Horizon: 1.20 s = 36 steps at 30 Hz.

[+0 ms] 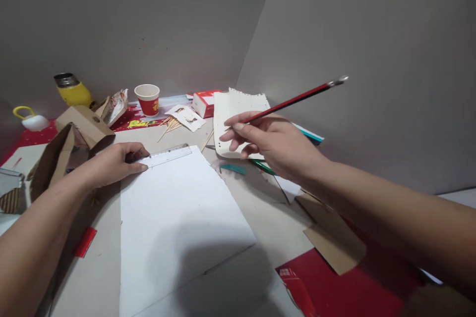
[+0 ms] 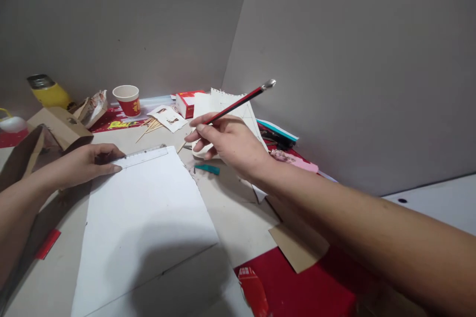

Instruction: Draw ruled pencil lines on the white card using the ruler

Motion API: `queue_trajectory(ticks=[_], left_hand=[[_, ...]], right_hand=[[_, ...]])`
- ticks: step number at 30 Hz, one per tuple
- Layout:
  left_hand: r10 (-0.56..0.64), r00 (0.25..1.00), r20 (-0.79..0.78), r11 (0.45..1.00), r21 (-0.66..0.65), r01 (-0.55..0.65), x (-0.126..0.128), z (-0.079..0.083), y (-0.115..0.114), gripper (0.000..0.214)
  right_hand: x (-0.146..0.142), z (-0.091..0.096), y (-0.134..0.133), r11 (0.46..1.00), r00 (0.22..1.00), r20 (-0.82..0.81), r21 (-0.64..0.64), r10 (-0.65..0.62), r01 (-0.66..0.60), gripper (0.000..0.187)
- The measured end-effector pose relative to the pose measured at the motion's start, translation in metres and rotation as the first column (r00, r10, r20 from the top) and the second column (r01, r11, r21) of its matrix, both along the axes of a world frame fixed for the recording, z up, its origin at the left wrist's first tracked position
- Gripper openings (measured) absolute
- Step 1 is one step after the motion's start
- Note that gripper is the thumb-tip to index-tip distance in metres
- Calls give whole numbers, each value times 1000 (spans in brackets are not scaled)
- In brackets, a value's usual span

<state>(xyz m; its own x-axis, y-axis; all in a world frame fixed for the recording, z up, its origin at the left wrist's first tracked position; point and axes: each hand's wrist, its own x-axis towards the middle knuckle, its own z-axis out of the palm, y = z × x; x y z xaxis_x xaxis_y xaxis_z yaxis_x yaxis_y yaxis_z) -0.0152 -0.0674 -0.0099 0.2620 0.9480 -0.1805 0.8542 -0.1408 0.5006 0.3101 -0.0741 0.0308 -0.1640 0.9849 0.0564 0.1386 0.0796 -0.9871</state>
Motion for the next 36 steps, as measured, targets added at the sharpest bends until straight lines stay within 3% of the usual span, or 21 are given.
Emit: queue_trajectory(ticks=[9,15,21,36], left_hand=[[-6,1000,-2,1000,12,6,-1,1,1,44],[-6,1000,5,1000,19,6,-2,1,1,44],[-12,1000,12,1000,17,12,-4,-3,3,43],[-4,1000,0,999,38,4,-2,-2,2,44]], right_hand=[[2,-37,-5,997,998,13,-51,61,-60,23],[-24,-45,20,990,993,-115,-130,29,-44,4],[-41,-60,39,991,994,-106,-133,2,-16,6],[-39,-65,36,995,996,-26,-47,82,-83,3]])
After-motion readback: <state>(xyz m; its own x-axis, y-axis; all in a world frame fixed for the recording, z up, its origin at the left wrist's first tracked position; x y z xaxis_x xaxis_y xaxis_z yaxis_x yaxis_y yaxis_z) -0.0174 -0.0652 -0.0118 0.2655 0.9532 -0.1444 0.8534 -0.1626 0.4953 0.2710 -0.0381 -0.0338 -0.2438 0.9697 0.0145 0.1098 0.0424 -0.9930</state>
